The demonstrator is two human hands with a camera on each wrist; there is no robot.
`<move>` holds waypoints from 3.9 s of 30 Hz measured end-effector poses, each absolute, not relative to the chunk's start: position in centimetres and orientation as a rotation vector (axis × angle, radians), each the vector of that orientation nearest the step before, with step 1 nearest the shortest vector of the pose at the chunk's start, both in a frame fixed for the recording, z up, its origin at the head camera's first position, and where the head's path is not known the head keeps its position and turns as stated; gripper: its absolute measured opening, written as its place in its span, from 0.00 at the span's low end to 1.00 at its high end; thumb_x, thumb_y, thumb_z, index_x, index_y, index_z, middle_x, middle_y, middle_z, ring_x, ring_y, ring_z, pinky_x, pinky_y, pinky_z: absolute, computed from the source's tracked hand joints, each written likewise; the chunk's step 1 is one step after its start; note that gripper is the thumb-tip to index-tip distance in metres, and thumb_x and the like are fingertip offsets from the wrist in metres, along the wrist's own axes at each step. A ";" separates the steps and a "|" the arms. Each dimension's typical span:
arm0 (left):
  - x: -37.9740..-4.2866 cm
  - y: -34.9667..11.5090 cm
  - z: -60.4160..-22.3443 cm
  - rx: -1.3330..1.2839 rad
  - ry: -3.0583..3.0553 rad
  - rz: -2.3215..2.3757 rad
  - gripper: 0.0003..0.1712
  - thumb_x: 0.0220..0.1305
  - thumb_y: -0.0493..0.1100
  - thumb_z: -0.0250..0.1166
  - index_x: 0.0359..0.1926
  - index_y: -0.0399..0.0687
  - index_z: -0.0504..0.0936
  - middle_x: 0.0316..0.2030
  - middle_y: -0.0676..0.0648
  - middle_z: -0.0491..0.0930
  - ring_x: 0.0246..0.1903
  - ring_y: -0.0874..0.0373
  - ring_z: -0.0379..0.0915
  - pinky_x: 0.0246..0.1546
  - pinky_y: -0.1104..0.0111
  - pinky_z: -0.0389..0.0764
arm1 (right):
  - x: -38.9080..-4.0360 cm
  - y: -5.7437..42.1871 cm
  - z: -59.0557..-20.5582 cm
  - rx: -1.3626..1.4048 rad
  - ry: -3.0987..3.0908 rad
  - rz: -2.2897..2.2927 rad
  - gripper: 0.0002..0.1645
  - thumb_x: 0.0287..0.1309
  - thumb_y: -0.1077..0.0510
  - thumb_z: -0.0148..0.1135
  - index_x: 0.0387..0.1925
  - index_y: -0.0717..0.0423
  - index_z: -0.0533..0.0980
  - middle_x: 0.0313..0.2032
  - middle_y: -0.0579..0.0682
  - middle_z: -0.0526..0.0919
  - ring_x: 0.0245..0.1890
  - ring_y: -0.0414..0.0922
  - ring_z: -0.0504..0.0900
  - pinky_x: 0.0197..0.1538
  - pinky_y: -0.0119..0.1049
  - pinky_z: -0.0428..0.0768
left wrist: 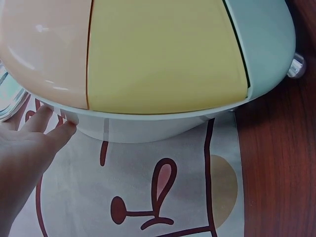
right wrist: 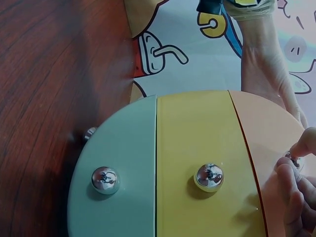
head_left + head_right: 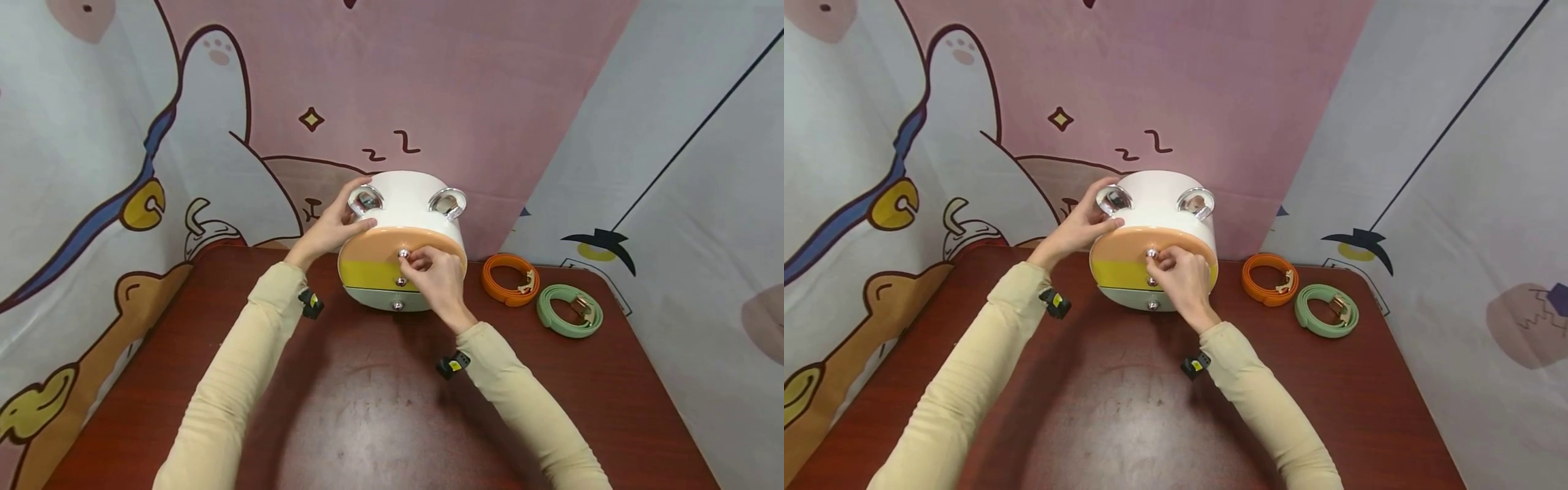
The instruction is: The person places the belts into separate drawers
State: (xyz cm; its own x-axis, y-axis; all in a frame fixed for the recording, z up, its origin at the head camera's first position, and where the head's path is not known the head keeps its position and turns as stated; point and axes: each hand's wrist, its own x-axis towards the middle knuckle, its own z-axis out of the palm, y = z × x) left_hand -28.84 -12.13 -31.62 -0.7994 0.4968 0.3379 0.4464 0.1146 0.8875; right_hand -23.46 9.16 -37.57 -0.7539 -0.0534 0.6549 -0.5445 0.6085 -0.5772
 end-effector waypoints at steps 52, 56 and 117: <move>-28.7 -12.0 -31.5 0.965 2.277 1.853 0.45 0.53 0.35 0.64 0.65 0.61 0.50 0.58 0.44 0.60 0.55 0.50 0.63 0.48 0.59 0.70 | -22.6 9.8 -40.9 0.412 -2.351 1.082 0.09 0.44 0.52 0.67 0.22 0.52 0.81 0.18 0.41 0.80 0.17 0.34 0.77 0.22 0.31 0.73; -28.7 -12.0 -31.6 0.968 2.284 1.847 0.45 0.53 0.35 0.65 0.65 0.62 0.50 0.59 0.44 0.59 0.55 0.50 0.62 0.49 0.58 0.69 | -22.6 9.8 -41.5 0.394 -2.372 1.042 0.09 0.45 0.50 0.67 0.22 0.50 0.81 0.17 0.40 0.80 0.17 0.32 0.76 0.22 0.32 0.72; -28.4 -12.1 -31.4 0.975 2.373 1.785 0.45 0.54 0.37 0.64 0.67 0.53 0.47 0.60 0.41 0.57 0.60 0.47 0.54 0.58 0.48 0.51 | -22.4 7.7 -44.2 0.256 -2.307 0.884 0.16 0.41 0.46 0.64 0.07 0.44 0.72 0.09 0.35 0.71 0.11 0.35 0.69 0.14 0.32 0.64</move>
State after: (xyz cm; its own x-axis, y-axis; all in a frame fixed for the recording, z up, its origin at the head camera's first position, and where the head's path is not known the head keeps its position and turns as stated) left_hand -28.43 -12.10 -31.41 -0.8052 0.4832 0.3438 0.4643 0.1530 0.8724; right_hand -22.37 7.74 -44.19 -0.7724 0.0460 0.6334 -0.3890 0.7541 -0.5292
